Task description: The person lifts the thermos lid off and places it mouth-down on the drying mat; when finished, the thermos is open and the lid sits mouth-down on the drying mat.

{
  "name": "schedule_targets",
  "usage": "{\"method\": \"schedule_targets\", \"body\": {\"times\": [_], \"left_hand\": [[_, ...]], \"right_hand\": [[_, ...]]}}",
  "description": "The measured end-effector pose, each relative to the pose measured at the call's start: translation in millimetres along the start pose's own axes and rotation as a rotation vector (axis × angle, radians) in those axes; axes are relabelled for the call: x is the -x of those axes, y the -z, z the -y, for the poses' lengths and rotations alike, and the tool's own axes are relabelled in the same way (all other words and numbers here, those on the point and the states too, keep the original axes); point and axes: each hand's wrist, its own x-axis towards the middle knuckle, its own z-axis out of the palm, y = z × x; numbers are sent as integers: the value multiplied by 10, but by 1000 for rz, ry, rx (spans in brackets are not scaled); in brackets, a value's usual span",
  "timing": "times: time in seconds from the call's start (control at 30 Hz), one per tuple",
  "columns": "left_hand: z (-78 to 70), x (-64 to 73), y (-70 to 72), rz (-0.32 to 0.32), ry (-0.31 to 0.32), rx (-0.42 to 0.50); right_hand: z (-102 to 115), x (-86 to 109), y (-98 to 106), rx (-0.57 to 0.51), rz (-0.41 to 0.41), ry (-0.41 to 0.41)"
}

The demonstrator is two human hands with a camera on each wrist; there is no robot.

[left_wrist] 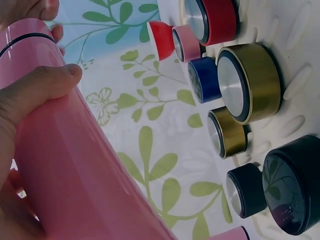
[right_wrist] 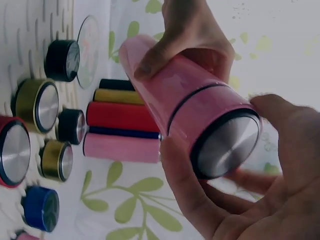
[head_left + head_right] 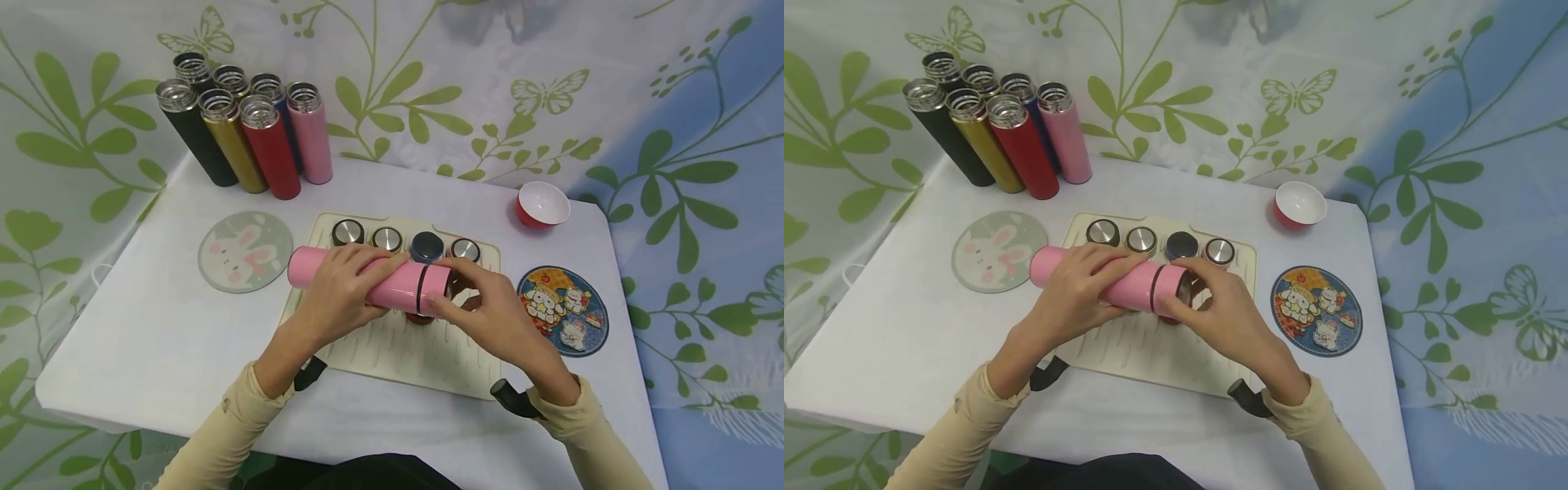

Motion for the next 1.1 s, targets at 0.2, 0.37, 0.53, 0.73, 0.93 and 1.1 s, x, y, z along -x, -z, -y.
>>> {"method": "schedule_targets", "body": {"times": [0.2,0.37,0.53,0.73,0.93,1.1], "left_hand": [[13,15,34,4,23,47],[24,12,83,28,38,123],[64,56,175,112,102,230],[174,132,355,80,218,352],[300,161,477,-32,274,349],[403,158,521,-112,341,320]], "right_hand": [[46,44,-18,126,-96,342],[110,49,-71,182,-173,512],[167,61,-96,275,-256,662],[110,90,17,319,-314,664],[-116,164,36,311,-293,506],[-369,227,17,330,-297,367]]}}
